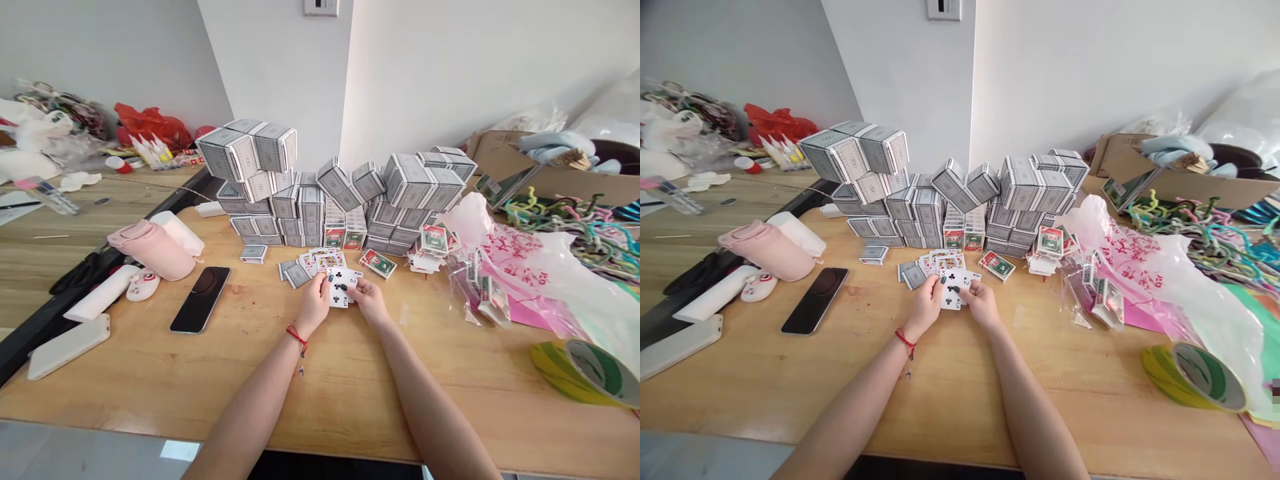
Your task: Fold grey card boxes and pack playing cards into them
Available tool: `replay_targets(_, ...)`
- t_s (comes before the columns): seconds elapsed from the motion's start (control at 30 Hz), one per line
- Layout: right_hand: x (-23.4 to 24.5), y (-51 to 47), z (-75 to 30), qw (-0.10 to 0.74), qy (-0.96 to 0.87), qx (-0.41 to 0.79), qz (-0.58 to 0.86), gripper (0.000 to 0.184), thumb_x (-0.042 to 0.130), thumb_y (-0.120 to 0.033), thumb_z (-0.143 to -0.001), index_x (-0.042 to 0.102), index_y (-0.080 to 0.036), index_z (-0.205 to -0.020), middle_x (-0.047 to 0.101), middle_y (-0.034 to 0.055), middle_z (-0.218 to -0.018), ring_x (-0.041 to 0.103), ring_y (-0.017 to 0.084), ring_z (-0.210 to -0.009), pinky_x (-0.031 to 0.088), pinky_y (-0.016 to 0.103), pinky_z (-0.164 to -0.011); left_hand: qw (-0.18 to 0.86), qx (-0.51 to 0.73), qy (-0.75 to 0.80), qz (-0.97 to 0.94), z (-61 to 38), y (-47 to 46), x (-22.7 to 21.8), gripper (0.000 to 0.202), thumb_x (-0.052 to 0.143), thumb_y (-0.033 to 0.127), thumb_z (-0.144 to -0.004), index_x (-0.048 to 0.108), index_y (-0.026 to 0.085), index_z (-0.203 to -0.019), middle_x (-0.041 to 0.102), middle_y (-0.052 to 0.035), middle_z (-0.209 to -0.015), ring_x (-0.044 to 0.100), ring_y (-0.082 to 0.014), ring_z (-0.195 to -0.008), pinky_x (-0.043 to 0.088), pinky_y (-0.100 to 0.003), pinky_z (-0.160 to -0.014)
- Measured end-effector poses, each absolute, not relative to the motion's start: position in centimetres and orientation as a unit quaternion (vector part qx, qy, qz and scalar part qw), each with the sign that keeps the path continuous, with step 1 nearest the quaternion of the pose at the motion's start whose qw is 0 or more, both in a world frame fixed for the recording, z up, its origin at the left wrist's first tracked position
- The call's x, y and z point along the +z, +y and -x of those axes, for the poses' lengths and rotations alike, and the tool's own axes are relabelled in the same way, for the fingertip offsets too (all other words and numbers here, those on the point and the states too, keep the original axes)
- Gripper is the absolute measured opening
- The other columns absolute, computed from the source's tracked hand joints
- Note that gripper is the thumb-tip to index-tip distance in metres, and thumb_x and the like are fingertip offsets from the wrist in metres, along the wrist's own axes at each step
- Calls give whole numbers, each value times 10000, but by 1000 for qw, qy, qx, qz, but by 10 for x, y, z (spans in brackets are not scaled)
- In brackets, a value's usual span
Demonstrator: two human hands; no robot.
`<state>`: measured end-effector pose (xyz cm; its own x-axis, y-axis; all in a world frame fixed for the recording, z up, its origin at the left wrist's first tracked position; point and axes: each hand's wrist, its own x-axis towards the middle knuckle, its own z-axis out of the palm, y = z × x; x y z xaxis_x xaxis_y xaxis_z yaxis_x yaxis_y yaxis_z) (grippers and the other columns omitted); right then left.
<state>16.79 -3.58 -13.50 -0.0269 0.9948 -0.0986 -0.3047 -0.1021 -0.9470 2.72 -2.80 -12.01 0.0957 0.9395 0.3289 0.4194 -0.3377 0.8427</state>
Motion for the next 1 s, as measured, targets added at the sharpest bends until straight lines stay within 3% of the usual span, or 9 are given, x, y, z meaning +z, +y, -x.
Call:
replay_targets(0.3, -136, -38, -165, 511, -447, 620, 393, 306, 598, -410, -716, 619, -175, -911, 678, 46, -858, 620, 172, -712, 478, 299, -681, 226, 424, 550, -684, -21, -26, -121, 219, 335, 273, -875, 427, 183, -698, 463, 12, -600, 437, -111, -544, 307, -218, -525)
replay_targets(0.43, -135, -39, -161, 511, -474, 588, 410, 301, 549, -404, -742, 607, -176, -928, 668, 46, -856, 609, 172, -722, 475, 297, -684, 203, 406, 552, -700, -18, -26, -120, 227, 342, 288, -872, 436, 187, -693, 472, 10, -589, 449, -117, -540, 305, -220, -526)
replay_targets(0.6, -139, -40, -162, 496, -553, 427, 516, 252, 434, -365, -789, 579, -163, -828, 629, 33, -720, 563, 159, -643, 439, 256, -594, 198, 377, 528, -735, -18, -28, -119, 228, 357, 310, -867, 424, 189, -686, 494, 4, -597, 470, -117, -546, 302, -217, -520)
replay_targets(0.7, -139, -44, -158, 427, -599, 266, 623, 248, 364, -308, -811, 556, -163, -754, 562, 17, -579, 496, 146, -520, 355, 238, -498, 195, 356, 512, -757, -20, -31, -120, 227, 348, 306, -869, 408, 191, -683, 498, 0, -600, 473, -121, -547, 296, -221, -514)
replay_targets(0.8, -137, -50, -150, 349, -608, 133, 701, 283, 304, -260, -829, 561, -145, -858, 567, 38, -581, 485, 157, -495, 298, 245, -479, 192, 337, 513, -766, -25, -36, -121, 216, 329, 295, -874, 418, 193, -704, 495, 0, -578, 465, -122, -512, 267, -226, -484)
replay_targets(1.0, -137, -53, -147, 324, -607, 68, 722, 336, 262, -282, -863, 558, -135, -924, 609, 73, -638, 519, 162, -513, 283, 239, -480, 161, 322, 513, -779, -36, -45, -121, 203, 313, 288, -882, 446, 197, -759, 508, -10, -556, 485, -137, -489, 228, -240, -460)
